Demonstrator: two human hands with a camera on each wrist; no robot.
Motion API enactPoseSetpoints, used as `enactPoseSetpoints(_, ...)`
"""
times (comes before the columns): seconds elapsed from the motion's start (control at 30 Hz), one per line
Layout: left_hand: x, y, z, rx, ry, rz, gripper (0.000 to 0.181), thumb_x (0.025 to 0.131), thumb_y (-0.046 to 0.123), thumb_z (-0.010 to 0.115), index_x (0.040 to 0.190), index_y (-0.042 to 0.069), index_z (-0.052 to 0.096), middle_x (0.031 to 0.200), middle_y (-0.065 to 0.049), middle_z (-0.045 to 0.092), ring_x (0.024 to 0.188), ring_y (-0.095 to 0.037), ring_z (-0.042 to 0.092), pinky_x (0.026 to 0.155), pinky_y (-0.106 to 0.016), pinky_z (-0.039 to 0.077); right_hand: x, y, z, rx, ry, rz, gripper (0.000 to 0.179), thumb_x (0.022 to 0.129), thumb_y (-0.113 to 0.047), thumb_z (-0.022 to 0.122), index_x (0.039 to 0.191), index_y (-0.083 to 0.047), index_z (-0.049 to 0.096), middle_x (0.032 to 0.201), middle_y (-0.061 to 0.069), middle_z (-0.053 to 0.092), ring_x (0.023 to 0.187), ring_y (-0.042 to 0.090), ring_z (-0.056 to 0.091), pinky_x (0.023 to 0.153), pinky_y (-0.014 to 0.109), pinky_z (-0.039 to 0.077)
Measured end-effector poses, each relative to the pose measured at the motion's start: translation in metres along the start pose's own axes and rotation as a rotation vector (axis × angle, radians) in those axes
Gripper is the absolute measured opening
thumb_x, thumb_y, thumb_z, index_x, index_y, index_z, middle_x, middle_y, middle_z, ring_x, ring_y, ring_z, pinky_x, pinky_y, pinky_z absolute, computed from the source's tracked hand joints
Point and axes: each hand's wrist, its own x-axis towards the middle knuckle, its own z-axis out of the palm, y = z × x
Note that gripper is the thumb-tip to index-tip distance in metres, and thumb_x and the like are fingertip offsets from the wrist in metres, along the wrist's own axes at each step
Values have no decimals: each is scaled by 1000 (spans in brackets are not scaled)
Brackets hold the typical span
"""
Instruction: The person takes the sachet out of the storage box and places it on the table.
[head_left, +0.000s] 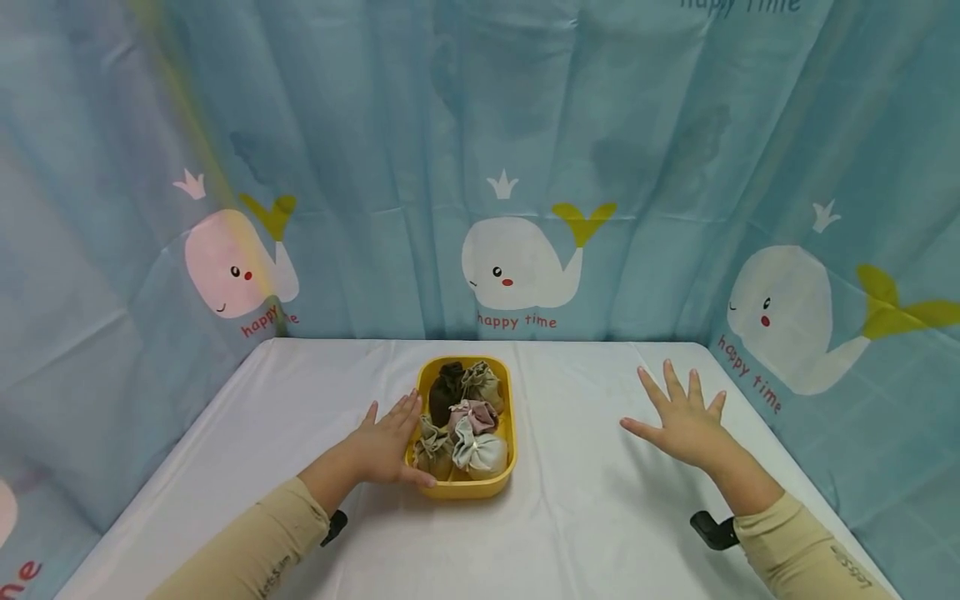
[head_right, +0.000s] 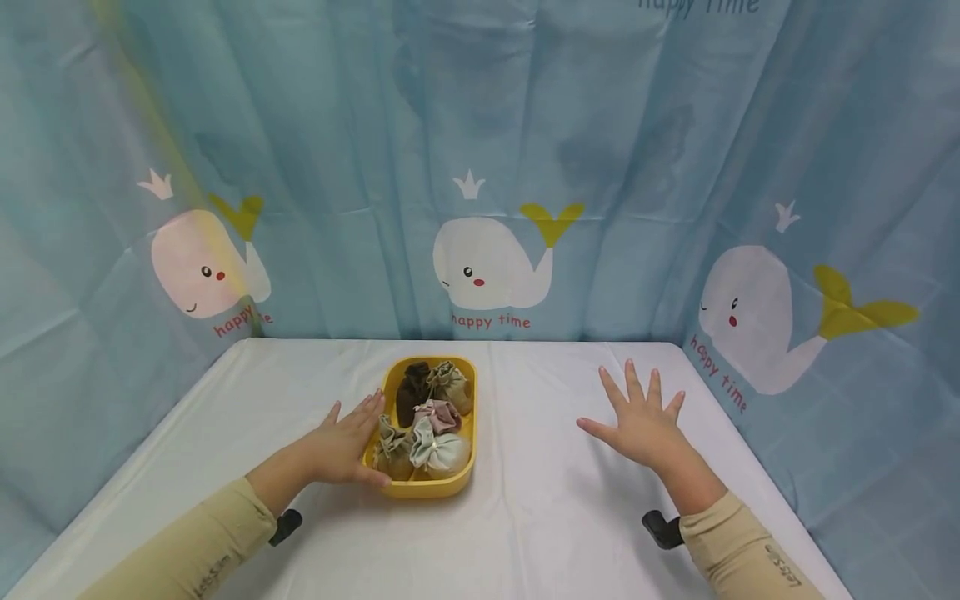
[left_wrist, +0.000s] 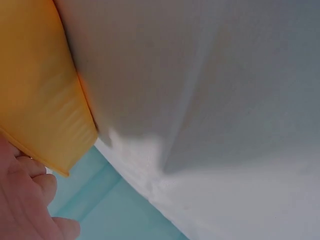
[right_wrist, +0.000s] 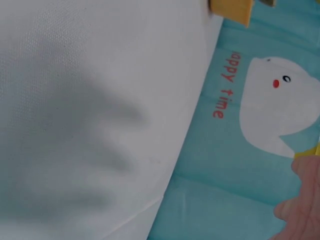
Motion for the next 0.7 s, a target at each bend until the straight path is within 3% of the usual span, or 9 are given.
enactPoseSetpoints(0.47,5,4,-3,16,-54,-12,133,52,93,34,146,3,7,153,-13,1,140,-26,5,107,-55,14,9,-9,5,53,38,-55,95,79,-72,43,149,-18,9,151,23,-6,132,49,-14,91,74,-7)
enactPoseSetpoints(0.7,3,3,-4,13,-47,-13,132,54,91,38,146,2,6,153,-14,0,140,-27,4,107,-55,14,19,-23,5,81,49,-105,94,80,-71,44,149,-18,9,151,20,-7,133,45,-16,96,71,-4)
